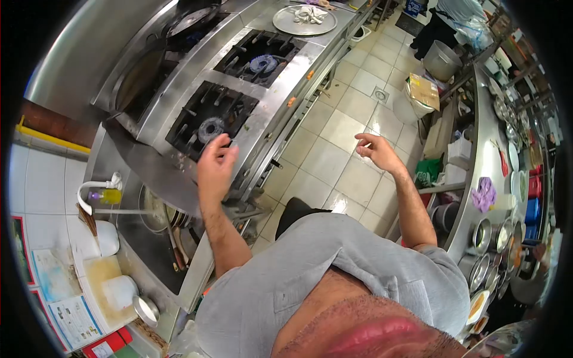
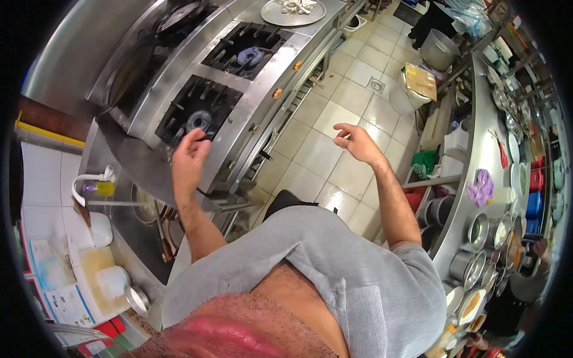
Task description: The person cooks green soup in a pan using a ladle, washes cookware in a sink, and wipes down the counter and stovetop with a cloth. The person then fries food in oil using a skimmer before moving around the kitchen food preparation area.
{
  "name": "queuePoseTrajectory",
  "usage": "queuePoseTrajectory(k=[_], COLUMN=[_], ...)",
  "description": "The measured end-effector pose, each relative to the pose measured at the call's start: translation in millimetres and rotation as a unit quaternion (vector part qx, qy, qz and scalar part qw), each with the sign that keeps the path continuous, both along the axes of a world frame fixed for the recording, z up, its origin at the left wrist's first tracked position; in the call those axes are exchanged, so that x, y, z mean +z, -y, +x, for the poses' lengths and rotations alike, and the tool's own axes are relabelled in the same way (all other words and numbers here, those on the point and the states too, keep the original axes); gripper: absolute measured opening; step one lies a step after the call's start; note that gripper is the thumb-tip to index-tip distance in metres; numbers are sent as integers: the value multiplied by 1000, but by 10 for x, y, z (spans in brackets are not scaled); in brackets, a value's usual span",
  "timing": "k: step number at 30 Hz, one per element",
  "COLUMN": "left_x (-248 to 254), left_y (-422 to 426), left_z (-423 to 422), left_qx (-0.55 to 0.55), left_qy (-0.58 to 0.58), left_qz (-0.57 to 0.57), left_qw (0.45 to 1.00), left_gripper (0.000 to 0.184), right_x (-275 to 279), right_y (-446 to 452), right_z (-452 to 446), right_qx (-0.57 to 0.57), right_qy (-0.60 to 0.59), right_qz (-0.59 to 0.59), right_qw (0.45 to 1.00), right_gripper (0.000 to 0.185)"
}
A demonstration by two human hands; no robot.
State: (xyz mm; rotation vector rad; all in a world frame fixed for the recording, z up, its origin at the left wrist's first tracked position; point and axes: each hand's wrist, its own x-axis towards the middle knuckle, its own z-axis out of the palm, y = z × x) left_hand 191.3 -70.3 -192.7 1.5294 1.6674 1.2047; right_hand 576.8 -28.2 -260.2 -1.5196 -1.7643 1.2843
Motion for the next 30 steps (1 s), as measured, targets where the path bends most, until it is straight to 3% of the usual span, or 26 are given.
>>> queuePoseTrajectory(k=[5, 7, 10, 14, 16, 19, 21, 24, 30], left_x=[-246, -432, -661, -794, -780, -766, -923, -990, -1198], left_y=[-1053, -1606, -2539, -3858, -4398, -5145, -5616, -6285, -7712], left_z=[560, 699, 952, 1312, 1512, 1804, 1993, 2320, 3035], left_qx=[-52, -59, -71, -96, -112, -115, -105, -100, 20], left_qy=[-54, -46, -9, -48, -69, -148, -212, -231, -283], left_qz=[-69, -60, -52, -30, -28, -51, 31, 38, -44], left_qw=[995, 995, 996, 994, 991, 981, 971, 967, 958], left_gripper=[41, 43, 43, 43, 44, 42, 38, 33, 25], right_x=[13, -10, -72, -155, -213, -221, -212, -127, -499], right_y=[-1009, -1476, -2127, -3058, -3598, -4522, -5195, -6285, -8498], right_z=[-88, -85, 67, 442, 666, 892, 971, 905, 489], right_qx=[73, 151, 157, 136, 141, 86, 60, 31, 61], right_qy=[27, 52, 92, 158, 201, 164, 130, 141, 172], right_qz=[36, 59, 43, -58, -17, -28, -10, 47, 290], right_qw=[996, 985, 982, 976, 969, 982, 990, 988, 939], right_gripper=[36, 37, 37, 40, 41, 39, 38, 38, 45])
